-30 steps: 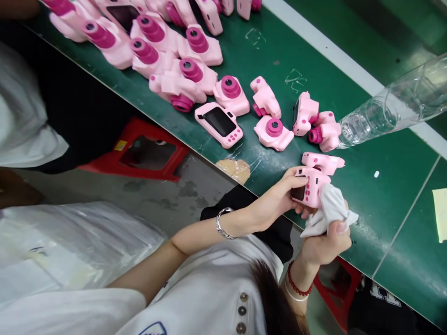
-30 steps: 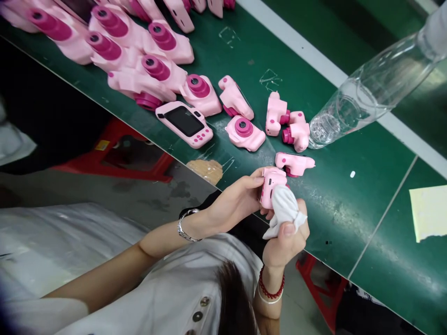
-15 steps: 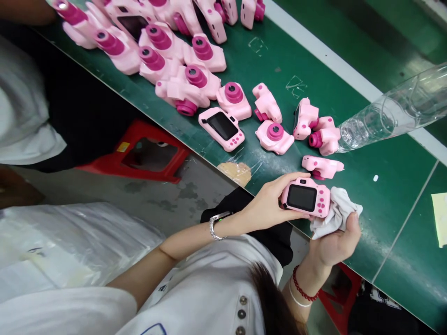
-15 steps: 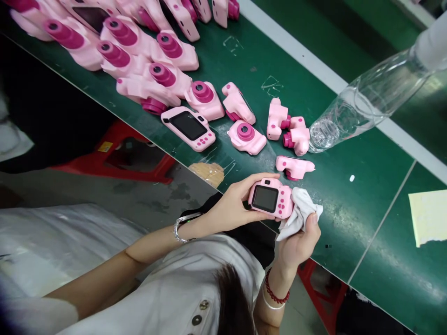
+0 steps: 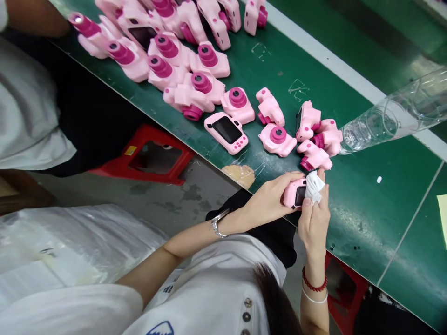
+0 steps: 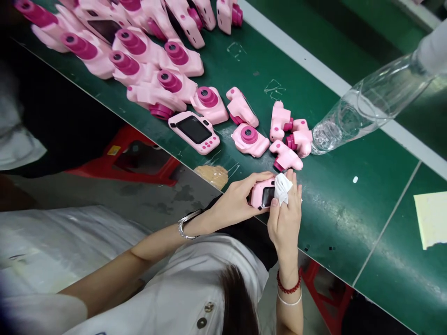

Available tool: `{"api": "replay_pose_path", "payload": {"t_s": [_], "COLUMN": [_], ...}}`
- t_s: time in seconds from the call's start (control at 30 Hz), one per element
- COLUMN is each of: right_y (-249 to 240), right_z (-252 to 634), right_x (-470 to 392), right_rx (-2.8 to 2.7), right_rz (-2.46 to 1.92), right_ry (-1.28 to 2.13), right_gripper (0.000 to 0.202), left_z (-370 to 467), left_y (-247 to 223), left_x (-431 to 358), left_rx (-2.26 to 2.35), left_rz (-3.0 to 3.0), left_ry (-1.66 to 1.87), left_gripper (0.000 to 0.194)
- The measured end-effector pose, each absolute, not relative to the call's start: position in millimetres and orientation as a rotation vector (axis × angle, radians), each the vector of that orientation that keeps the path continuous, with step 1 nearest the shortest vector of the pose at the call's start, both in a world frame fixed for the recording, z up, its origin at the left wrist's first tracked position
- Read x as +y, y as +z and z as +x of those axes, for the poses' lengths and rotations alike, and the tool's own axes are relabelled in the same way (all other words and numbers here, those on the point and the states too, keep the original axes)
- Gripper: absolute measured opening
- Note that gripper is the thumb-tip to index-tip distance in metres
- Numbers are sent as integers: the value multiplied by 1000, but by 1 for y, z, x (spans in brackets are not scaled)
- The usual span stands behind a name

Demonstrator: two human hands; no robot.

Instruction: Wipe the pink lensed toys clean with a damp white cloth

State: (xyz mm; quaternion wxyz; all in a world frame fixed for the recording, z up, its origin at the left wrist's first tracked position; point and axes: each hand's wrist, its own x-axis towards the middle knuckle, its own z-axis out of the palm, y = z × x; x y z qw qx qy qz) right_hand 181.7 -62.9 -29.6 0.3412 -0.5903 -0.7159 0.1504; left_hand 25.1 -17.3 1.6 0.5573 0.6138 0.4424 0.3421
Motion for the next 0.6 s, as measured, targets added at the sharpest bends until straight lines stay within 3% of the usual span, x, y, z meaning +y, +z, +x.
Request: {"api": "replay_pose_path", "payload": {"t_s": [0.13, 0.23, 0.33, 0.4, 0.5, 0.6], "right_y": [-19, -6, 2, 5, 7, 10], "right_z": [168, 160, 167, 179, 194, 195], "right_x": [-69, -86, -106, -112, -104, -84], "right_rx": [-1876, -1920, -1624, -1239, -848, -633], "right_rz": [-1445, -1232, -1126, -1217, -1300, -1347], "right_ry": [385, 572, 863, 829, 612, 617], "right_gripper": [57, 51, 45, 47, 49, 39], "left_z": [24, 21, 17, 15, 13, 12], "left_y": [-3, -13, -17, -12, 0, 9], "left_x": [-16, -13, -8, -7, -9, -13], "left_rx": [1015, 1002, 947, 875, 779, 722], "left_rz": [1437, 1365, 1301, 1288, 1291, 1303], "left_ry": [799, 844, 890, 910, 912, 893], "left_gripper": [50, 47, 65, 72, 67, 63]}}
